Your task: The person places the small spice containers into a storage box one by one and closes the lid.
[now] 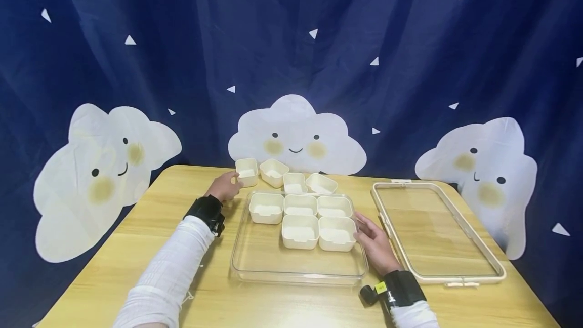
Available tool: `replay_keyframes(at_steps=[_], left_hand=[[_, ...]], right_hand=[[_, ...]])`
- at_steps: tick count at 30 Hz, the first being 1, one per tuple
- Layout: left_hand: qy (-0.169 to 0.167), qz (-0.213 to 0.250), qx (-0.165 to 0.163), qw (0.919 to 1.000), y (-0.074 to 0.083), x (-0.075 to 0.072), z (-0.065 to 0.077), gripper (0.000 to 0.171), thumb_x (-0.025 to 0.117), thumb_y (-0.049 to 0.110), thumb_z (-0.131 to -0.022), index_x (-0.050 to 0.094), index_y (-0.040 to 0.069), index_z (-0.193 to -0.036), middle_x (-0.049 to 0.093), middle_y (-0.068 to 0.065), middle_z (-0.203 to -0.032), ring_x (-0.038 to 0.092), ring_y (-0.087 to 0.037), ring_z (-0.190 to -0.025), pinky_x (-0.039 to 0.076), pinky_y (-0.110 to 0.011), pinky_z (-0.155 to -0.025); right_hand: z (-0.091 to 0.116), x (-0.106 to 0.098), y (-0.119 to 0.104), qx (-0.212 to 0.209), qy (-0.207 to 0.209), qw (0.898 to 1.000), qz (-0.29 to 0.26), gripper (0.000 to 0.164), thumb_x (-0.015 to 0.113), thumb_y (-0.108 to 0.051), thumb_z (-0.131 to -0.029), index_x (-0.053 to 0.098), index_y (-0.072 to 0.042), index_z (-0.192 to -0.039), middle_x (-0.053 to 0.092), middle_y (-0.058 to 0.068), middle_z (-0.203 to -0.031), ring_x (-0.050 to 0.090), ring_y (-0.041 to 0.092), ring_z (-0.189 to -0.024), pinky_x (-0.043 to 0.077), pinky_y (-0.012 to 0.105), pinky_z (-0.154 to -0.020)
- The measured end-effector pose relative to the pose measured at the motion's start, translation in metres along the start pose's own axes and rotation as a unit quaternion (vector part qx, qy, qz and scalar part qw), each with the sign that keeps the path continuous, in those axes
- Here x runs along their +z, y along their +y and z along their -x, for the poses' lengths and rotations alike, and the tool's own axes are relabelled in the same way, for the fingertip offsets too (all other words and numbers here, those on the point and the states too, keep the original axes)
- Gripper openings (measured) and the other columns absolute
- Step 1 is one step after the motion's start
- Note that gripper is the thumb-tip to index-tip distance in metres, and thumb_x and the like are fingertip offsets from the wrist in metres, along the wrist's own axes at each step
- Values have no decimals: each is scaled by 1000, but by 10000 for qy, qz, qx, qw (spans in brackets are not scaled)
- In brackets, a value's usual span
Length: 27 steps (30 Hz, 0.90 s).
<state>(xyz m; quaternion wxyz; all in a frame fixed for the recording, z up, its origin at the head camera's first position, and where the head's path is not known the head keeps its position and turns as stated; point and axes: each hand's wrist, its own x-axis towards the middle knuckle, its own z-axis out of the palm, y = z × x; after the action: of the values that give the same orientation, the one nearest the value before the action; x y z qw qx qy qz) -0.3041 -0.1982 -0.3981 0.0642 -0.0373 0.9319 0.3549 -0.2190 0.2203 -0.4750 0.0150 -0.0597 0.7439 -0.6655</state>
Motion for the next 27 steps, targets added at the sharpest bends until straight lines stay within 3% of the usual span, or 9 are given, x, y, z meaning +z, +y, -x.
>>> replay_keyframes(at_steps=[5,13,18,22,27], left_hand=[[-193,127,-51,9997,-7,1,-2,58,48,23,-100,27,4,-151,67,-19,-92,49,-14,-48,37,-24,-43],[-390,197,-287,9986,-14,10,-2,60,51,21,-98,28,5,-151,66,-16,-90,57,-19,-57,38,-24,-45],[-360,229,-55,9991,-9,13,-4,55,54,21,-97,36,1,-146,66,-15,-88,51,-15,-50,37,-23,-42],[-523,205,167,9983,-1,14,-6,51,54,23,-98,43,0,-141,66,-14,-87,42,-10,-43,35,-22,-40],[-660,164,358,9970,5,14,-5,37,55,25,-98,57,0,-125,56,-4,-63,32,-8,-37,29,-22,-37]], right_hand=[[0,0,1,-3,18,10000,11,57,54,4,-90,38,0,-145,45,27,-140,45,32,-128,43,18,-93],[1,4,3,-10,-22,10000,-61,56,53,4,-91,37,2,-145,45,28,-139,46,31,-126,42,19,-94],[2,3,4,-39,2,10000,5,55,53,3,-91,38,2,-144,46,27,-139,46,33,-128,43,19,-93],[2,1,3,-71,37,9999,68,55,53,3,-91,38,2,-144,45,27,-140,45,34,-129,42,19,-93],[2,1,3,-74,45,10000,11,56,53,4,-90,38,2,-144,45,27,-140,45,33,-128,42,19,-93]])
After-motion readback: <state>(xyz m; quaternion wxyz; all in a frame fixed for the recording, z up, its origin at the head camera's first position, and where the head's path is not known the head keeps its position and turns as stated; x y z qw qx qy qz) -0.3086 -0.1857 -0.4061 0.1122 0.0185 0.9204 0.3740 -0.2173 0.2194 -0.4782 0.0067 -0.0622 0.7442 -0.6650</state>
